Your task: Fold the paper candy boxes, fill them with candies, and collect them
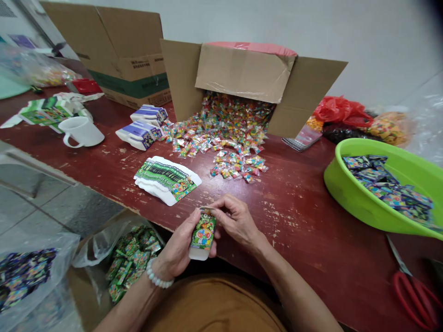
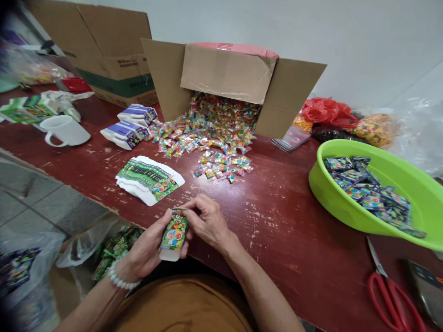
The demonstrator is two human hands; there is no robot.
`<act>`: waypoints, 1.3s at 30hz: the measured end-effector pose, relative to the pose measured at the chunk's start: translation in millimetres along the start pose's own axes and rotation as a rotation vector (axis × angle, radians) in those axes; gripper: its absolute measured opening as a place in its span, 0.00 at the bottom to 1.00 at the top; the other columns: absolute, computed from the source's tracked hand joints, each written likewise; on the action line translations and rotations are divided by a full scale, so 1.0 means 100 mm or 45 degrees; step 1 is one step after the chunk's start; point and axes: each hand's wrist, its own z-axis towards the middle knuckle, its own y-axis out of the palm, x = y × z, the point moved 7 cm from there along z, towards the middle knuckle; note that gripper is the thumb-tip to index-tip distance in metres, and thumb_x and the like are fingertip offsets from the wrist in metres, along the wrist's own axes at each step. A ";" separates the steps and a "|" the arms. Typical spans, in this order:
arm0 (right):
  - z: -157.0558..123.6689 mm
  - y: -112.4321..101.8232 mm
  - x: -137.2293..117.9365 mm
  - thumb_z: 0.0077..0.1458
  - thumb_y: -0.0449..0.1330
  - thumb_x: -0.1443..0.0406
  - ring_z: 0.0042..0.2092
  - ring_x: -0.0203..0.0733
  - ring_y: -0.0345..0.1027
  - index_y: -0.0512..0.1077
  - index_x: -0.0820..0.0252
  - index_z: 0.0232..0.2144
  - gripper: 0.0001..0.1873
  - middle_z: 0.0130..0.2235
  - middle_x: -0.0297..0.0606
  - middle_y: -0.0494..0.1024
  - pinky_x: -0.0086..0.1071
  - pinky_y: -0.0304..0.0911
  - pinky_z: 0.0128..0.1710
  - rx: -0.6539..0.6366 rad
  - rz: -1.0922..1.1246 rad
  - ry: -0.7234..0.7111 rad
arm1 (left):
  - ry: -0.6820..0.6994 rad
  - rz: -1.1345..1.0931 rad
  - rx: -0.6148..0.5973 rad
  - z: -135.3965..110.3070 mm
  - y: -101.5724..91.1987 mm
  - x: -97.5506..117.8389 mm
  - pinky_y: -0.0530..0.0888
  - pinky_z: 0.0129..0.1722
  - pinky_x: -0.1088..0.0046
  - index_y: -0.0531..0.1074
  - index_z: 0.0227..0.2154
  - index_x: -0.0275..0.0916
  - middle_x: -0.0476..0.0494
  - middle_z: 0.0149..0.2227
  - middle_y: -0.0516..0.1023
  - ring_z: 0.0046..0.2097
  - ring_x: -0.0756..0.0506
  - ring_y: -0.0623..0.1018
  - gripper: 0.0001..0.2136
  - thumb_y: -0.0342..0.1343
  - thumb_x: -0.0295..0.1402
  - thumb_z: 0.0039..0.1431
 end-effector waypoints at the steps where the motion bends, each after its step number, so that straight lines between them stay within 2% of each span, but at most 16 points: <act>1: 0.00 0.01 -0.04 0.57 0.61 0.60 0.33 0.39 0.69 0.77 0.57 0.31 0.08 0.31 0.36 0.75 0.33 0.65 0.35 -0.028 -0.052 -0.051 | -0.013 -0.010 0.044 0.01 -0.01 -0.01 0.72 0.20 0.73 0.69 0.41 0.36 0.43 0.27 0.77 0.21 0.47 0.76 0.22 0.47 0.52 0.63; 3: -0.01 0.03 -0.03 0.58 0.60 0.58 0.32 0.38 0.71 0.77 0.57 0.32 0.10 0.33 0.37 0.75 0.33 0.66 0.33 -0.076 0.001 -0.019 | 0.002 -0.026 0.117 0.03 -0.02 -0.01 0.70 0.19 0.75 0.70 0.41 0.36 0.45 0.24 0.76 0.19 0.48 0.75 0.22 0.48 0.52 0.63; 7: -0.01 0.07 0.17 0.55 0.63 0.55 0.21 0.33 0.69 0.74 0.59 0.33 0.13 0.33 0.36 0.77 0.29 0.64 0.21 -0.099 0.325 0.320 | 0.058 -0.028 0.087 0.09 0.04 0.00 0.69 0.17 0.76 0.71 0.45 0.36 0.47 0.24 0.76 0.17 0.49 0.73 0.24 0.49 0.54 0.61; 12: 0.04 0.10 0.23 0.50 0.66 0.57 0.18 0.34 0.68 0.73 0.61 0.33 0.13 0.25 0.33 0.76 0.27 0.62 0.17 -0.090 0.457 0.454 | 0.146 0.098 0.048 0.14 0.06 0.01 0.67 0.18 0.76 0.74 0.40 0.33 0.43 0.25 0.77 0.18 0.51 0.72 0.30 0.43 0.58 0.61; 17: 0.06 0.09 0.28 0.44 0.69 0.57 0.18 0.34 0.66 0.72 0.61 0.27 0.14 0.24 0.32 0.76 0.27 0.62 0.16 0.010 0.592 0.565 | 0.211 0.218 0.009 0.15 0.01 0.04 0.69 0.20 0.76 0.76 0.38 0.33 0.44 0.22 0.76 0.18 0.50 0.72 0.31 0.42 0.58 0.62; 20: 0.05 0.10 0.22 0.49 0.66 0.55 0.20 0.35 0.68 0.73 0.60 0.30 0.14 0.26 0.34 0.77 0.30 0.64 0.19 -0.081 0.504 0.470 | 0.233 0.217 0.032 0.15 -0.03 0.05 0.68 0.20 0.76 0.75 0.44 0.33 0.46 0.20 0.75 0.18 0.50 0.72 0.29 0.45 0.56 0.61; 23: 0.02 0.08 0.06 0.56 0.63 0.57 0.32 0.40 0.73 0.74 0.57 0.29 0.10 0.36 0.38 0.80 0.35 0.70 0.33 -0.114 0.241 0.158 | 0.239 0.143 0.040 0.16 -0.04 0.03 0.68 0.17 0.77 0.68 0.55 0.36 0.47 0.23 0.76 0.18 0.50 0.72 0.29 0.48 0.55 0.61; 26: -0.04 0.09 -0.06 0.59 0.60 0.62 0.43 0.43 0.71 0.74 0.55 0.30 0.07 0.40 0.39 0.78 0.39 0.67 0.45 -0.082 -0.020 -0.122 | 0.210 0.111 0.064 0.18 -0.05 -0.02 0.68 0.16 0.77 0.65 0.58 0.38 0.48 0.24 0.76 0.17 0.50 0.72 0.30 0.48 0.54 0.61; 29: -0.01 0.07 0.03 0.59 0.59 0.61 0.40 0.41 0.70 0.74 0.55 0.34 0.05 0.39 0.38 0.77 0.36 0.66 0.41 -0.128 -0.127 -0.129 | 0.227 0.130 0.071 0.20 -0.03 -0.01 0.68 0.16 0.77 0.64 0.57 0.41 0.48 0.27 0.77 0.17 0.51 0.72 0.27 0.48 0.53 0.62; 32: 0.18 -0.21 0.28 0.61 0.57 0.57 0.36 0.41 0.69 0.74 0.55 0.34 0.10 0.35 0.37 0.76 0.34 0.65 0.37 -0.087 -0.244 -0.027 | 0.247 0.103 0.062 0.19 -0.02 0.06 0.71 0.20 0.78 0.65 0.54 0.44 0.49 0.31 0.78 0.22 0.51 0.75 0.22 0.53 0.49 0.61; 33: 0.25 -0.41 0.37 0.61 0.57 0.57 0.38 0.43 0.69 0.75 0.56 0.35 0.10 0.36 0.38 0.76 0.35 0.64 0.38 0.048 -0.375 -0.020 | 0.244 0.082 0.073 0.19 -0.04 0.09 0.72 0.22 0.78 0.65 0.52 0.45 0.49 0.33 0.78 0.25 0.51 0.76 0.20 0.56 0.46 0.60; 34: 0.32 -0.61 0.43 0.59 0.58 0.59 0.42 0.46 0.68 0.75 0.56 0.37 0.09 0.39 0.41 0.76 0.38 0.63 0.42 0.202 -0.561 -0.026 | 0.237 0.061 0.089 0.18 -0.06 0.12 0.73 0.25 0.78 0.66 0.50 0.44 0.48 0.35 0.79 0.27 0.50 0.77 0.19 0.59 0.44 0.58; 36: 0.43 -0.90 0.60 0.54 0.62 0.63 0.50 0.53 0.64 0.74 0.57 0.44 0.14 0.49 0.46 0.74 0.44 0.60 0.49 0.337 -0.909 0.031 | 0.222 0.051 0.116 0.17 -0.12 0.16 0.75 0.29 0.76 0.67 0.46 0.42 0.46 0.40 0.79 0.32 0.50 0.77 0.19 0.63 0.41 0.55; 37: 0.47 -1.00 0.70 0.53 0.62 0.63 0.51 0.54 0.63 0.74 0.57 0.46 0.17 0.52 0.47 0.73 0.46 0.59 0.50 0.359 -0.986 0.071 | 0.216 0.066 0.120 0.16 -0.15 0.17 0.76 0.30 0.75 0.68 0.45 0.41 0.45 0.41 0.79 0.32 0.50 0.76 0.19 0.65 0.40 0.53; 39: 0.52 -1.12 0.84 0.53 0.61 0.65 0.51 0.56 0.62 0.75 0.57 0.46 0.16 0.52 0.48 0.75 0.47 0.58 0.50 0.396 -1.014 0.120 | 0.194 0.123 0.108 0.16 -0.19 0.18 0.76 0.30 0.73 0.69 0.43 0.39 0.46 0.40 0.78 0.32 0.50 0.75 0.20 0.68 0.38 0.50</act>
